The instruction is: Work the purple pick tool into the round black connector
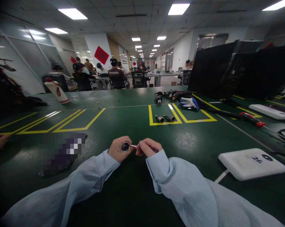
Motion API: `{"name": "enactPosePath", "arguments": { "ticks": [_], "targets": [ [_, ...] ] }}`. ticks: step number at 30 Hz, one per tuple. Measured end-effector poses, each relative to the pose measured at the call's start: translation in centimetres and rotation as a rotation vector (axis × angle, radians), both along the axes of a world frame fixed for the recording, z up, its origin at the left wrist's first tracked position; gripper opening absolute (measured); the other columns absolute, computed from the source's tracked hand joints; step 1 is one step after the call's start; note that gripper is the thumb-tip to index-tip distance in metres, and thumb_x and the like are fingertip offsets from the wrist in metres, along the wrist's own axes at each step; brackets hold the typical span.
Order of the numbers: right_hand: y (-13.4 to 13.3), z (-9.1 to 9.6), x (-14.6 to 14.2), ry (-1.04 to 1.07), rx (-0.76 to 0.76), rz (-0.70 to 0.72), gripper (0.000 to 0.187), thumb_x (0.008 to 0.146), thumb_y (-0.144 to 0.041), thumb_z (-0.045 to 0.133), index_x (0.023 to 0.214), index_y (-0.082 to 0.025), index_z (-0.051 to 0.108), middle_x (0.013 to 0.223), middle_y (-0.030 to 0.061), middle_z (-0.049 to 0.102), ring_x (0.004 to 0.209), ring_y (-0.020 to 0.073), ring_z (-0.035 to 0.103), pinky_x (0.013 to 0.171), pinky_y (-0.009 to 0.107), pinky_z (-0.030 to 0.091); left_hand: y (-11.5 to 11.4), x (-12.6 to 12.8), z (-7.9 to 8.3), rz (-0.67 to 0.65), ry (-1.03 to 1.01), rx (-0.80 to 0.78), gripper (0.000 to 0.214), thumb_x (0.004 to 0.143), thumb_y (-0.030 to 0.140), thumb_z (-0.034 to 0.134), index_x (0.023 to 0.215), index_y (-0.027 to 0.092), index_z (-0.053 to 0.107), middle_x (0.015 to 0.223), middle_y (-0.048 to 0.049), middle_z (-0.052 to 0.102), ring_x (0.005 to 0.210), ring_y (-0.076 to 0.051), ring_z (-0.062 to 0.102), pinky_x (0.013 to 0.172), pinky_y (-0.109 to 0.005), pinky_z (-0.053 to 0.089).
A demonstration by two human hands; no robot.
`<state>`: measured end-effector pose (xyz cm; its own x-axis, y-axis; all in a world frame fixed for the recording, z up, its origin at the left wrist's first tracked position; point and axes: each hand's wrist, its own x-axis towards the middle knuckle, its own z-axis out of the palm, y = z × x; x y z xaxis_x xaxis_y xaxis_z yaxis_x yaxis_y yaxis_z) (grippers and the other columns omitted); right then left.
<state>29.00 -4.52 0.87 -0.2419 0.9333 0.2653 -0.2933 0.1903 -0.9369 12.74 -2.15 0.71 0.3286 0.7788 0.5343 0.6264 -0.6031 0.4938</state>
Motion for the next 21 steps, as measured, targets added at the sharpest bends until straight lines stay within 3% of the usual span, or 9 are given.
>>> {"name": "enactPosePath", "arguments": {
  "ticks": [3, 11, 21],
  "targets": [
    [0.0, -0.3, -0.3, -0.026, 0.031, 0.004, 0.026, 0.073, -0.038, 0.055, 0.066, -0.014, 0.061, 0.055, 0.0013, 0.061, 0.051, 0.0089, 0.055, 0.052, 0.021, 0.044, 0.0, 0.0, 0.0, -0.018, 0.000, -0.008, 0.013, 0.063, 0.018, 0.054, 0.053, 0.015, 0.045, 0.051, 0.0030, 0.045, 0.048, -0.008, 0.042, 0.046, -0.019, 0.033],
    [1.0, -0.8, -0.2, 0.213, -0.211, 0.226, 0.024, 0.067, -0.037, 0.063, 0.060, -0.014, 0.060, 0.052, 0.0010, 0.061, 0.047, 0.0097, 0.057, 0.047, 0.020, 0.041, 0.0, -0.1, 0.0, -0.042, -0.038, -0.019, 0.015, 0.062, 0.017, 0.055, 0.051, 0.015, 0.045, 0.049, 0.0034, 0.045, 0.046, -0.007, 0.042, 0.046, -0.019, 0.033],
    [0.8, -0.8, -0.5, 0.241, -0.231, 0.190, 0.025, 0.066, -0.037, 0.064, 0.059, -0.014, 0.059, 0.051, 0.0011, 0.061, 0.046, 0.0098, 0.056, 0.047, 0.021, 0.042, -0.1, 0.1, 0.2, 0.010, -0.054, -0.016, 0.016, 0.062, 0.021, 0.056, 0.052, 0.016, 0.045, 0.049, 0.0033, 0.046, 0.047, -0.008, 0.043, 0.046, -0.019, 0.034]
  ]
}}
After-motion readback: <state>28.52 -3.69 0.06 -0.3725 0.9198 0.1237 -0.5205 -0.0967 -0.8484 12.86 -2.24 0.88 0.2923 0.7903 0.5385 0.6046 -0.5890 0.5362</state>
